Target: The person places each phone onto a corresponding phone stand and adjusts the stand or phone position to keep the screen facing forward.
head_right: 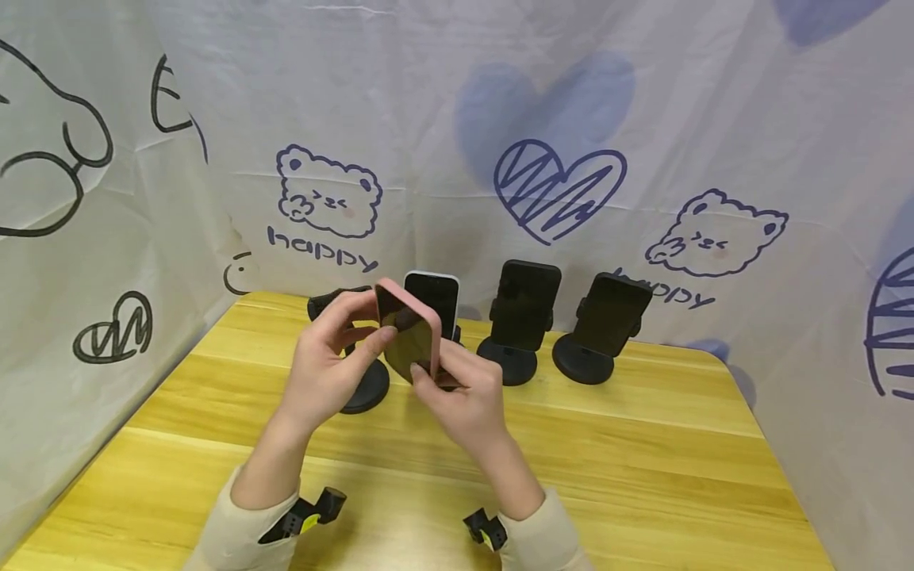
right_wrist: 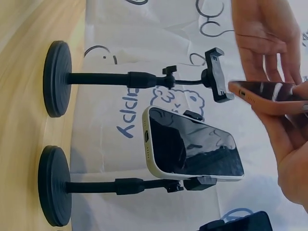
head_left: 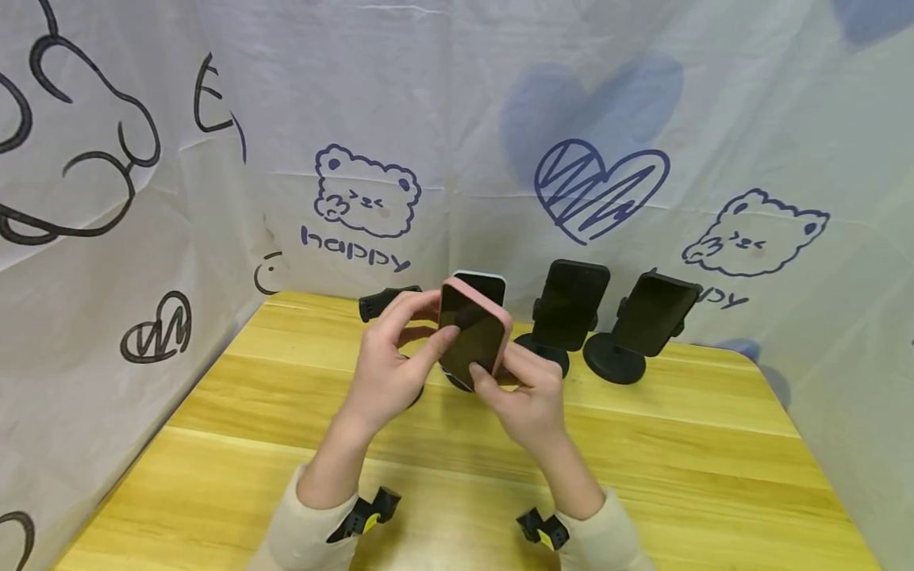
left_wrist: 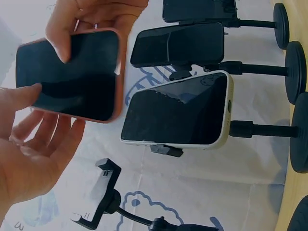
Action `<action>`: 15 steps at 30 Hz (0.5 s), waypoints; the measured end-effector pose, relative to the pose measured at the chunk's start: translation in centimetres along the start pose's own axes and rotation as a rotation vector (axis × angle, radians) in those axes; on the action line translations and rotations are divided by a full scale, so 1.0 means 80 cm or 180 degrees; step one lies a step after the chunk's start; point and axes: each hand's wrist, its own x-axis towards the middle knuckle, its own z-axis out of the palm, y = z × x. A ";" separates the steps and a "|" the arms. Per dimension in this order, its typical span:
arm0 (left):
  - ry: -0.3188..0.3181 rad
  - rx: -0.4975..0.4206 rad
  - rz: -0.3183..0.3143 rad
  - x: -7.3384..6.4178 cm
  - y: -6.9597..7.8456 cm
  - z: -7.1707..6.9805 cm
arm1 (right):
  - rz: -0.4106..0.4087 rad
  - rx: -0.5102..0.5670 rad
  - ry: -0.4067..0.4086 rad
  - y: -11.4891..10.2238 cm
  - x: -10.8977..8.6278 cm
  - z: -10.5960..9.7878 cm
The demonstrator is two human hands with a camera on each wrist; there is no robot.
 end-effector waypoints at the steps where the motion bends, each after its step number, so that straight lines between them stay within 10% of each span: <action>1: -0.0050 -0.0012 -0.0041 0.000 -0.001 0.000 | 0.0070 0.0049 0.0027 0.000 0.000 -0.002; 15: -0.0514 0.0102 -0.0534 0.000 -0.007 0.003 | 0.1311 0.1093 0.0466 -0.008 0.003 -0.017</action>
